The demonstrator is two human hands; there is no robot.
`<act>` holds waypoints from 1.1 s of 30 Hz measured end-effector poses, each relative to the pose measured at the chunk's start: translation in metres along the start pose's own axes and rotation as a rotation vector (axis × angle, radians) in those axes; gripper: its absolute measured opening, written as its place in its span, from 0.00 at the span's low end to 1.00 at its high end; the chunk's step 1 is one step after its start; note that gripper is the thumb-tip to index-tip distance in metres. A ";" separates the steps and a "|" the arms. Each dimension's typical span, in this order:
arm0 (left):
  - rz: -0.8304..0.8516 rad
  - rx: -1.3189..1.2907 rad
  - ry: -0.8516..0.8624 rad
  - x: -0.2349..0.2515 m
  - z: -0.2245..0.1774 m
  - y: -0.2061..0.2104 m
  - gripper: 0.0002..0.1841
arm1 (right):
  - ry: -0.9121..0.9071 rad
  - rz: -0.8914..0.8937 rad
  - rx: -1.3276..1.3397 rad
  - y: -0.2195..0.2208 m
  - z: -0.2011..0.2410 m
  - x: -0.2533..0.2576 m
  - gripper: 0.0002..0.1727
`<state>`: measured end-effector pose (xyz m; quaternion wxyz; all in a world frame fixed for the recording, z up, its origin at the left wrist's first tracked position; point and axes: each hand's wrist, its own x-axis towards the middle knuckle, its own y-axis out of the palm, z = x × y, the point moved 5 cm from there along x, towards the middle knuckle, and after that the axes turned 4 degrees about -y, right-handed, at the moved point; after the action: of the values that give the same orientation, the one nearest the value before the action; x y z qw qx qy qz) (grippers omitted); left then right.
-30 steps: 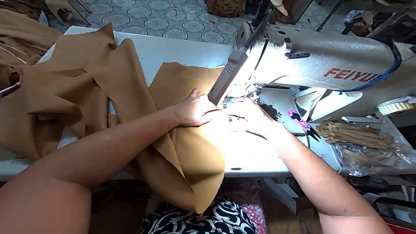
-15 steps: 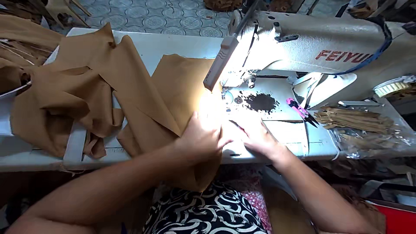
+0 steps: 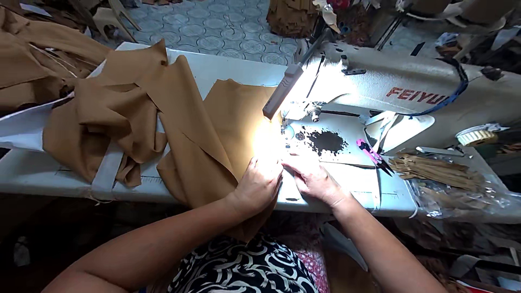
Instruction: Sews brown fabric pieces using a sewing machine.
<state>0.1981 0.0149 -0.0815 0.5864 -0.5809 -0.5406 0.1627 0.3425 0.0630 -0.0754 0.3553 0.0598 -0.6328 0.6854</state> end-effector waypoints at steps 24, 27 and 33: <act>0.331 -0.062 -0.016 0.095 0.078 0.015 0.19 | 0.407 -0.047 -0.005 0.002 -0.047 0.027 0.13; 0.328 -0.125 0.002 0.103 0.088 0.017 0.20 | 0.456 -0.104 0.059 -0.005 -0.059 0.035 0.12; 0.339 -0.262 0.011 0.121 0.106 0.022 0.21 | 0.546 0.048 0.130 -0.004 -0.089 0.056 0.14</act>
<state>0.1646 0.1738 -0.0738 0.4732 -0.7355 -0.4486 0.1841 0.3359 0.1668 -0.0598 0.4916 -0.1196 -0.4696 0.7236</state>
